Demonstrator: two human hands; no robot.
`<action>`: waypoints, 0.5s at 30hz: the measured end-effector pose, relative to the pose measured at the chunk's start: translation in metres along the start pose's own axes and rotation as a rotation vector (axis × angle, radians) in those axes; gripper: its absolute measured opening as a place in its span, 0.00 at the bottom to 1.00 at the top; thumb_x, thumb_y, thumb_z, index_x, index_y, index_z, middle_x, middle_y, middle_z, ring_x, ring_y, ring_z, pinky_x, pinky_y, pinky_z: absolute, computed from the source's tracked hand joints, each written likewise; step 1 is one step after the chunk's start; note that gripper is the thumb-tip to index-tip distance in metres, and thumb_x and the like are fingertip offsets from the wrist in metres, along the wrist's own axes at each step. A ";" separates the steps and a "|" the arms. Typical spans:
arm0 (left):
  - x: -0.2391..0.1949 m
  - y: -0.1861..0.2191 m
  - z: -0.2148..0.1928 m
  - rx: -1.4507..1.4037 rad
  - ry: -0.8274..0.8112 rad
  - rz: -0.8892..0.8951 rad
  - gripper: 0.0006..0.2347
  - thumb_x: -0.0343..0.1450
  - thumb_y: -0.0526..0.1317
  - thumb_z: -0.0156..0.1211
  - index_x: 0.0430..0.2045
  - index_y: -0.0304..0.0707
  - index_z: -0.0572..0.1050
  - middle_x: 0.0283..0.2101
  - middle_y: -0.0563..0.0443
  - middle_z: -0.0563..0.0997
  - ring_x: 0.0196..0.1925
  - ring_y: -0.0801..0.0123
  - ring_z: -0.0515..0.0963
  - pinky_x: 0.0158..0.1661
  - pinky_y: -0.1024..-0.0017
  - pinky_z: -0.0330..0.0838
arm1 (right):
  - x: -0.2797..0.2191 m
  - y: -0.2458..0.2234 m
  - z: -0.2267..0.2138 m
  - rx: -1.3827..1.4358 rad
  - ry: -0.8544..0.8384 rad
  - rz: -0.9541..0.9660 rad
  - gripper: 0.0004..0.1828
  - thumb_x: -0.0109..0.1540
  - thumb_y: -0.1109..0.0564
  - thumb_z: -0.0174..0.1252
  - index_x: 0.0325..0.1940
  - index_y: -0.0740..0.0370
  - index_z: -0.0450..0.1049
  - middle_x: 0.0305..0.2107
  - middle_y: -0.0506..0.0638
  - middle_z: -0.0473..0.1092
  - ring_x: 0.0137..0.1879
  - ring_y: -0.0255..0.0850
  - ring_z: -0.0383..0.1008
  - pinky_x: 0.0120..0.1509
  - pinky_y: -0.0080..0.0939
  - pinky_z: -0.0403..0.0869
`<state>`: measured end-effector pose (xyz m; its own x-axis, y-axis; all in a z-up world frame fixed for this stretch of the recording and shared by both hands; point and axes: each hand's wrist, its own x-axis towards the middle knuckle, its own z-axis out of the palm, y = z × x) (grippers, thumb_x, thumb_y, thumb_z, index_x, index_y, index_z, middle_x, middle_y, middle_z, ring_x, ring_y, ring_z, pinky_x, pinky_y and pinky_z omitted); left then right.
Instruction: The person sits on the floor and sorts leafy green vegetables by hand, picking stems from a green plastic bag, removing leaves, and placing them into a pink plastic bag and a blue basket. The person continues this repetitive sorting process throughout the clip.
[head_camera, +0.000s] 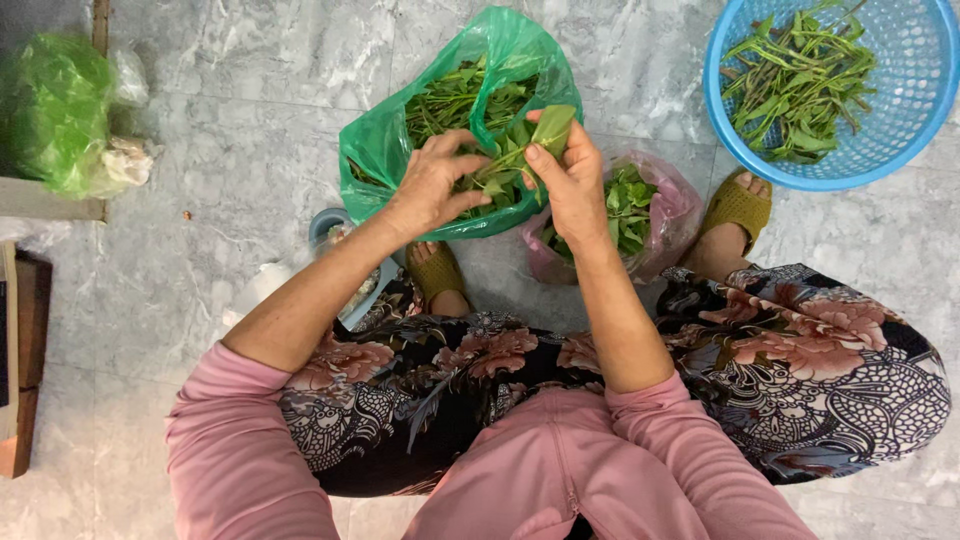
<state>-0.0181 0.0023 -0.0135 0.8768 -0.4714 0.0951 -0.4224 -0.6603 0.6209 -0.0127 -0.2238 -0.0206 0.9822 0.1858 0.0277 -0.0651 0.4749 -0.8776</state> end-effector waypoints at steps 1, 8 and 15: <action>0.001 0.000 0.000 -0.030 -0.016 -0.028 0.18 0.64 0.41 0.75 0.47 0.41 0.81 0.56 0.41 0.73 0.60 0.50 0.70 0.57 0.56 0.65 | 0.001 0.002 -0.001 0.035 -0.001 -0.005 0.18 0.69 0.62 0.61 0.63 0.66 0.70 0.38 0.45 0.71 0.38 0.32 0.70 0.41 0.35 0.71; 0.006 0.003 -0.021 -0.952 -0.359 -0.372 0.13 0.70 0.39 0.67 0.47 0.36 0.78 0.38 0.55 0.80 0.38 0.75 0.76 0.40 0.75 0.71 | 0.006 -0.001 -0.011 0.106 0.076 0.012 0.21 0.69 0.64 0.60 0.66 0.66 0.66 0.44 0.48 0.72 0.42 0.33 0.71 0.43 0.35 0.71; 0.008 0.010 -0.034 -1.065 -0.267 -0.452 0.08 0.74 0.34 0.60 0.45 0.30 0.79 0.34 0.49 0.83 0.36 0.72 0.79 0.43 0.72 0.77 | 0.002 -0.030 -0.004 -0.190 0.013 -0.137 0.32 0.68 0.63 0.59 0.74 0.65 0.53 0.56 0.51 0.71 0.56 0.39 0.75 0.57 0.38 0.78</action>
<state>-0.0075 0.0112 0.0198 0.7684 -0.5105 -0.3859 0.4275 -0.0392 0.9032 -0.0083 -0.2408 0.0037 0.9818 0.1189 0.1477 0.1023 0.3238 -0.9406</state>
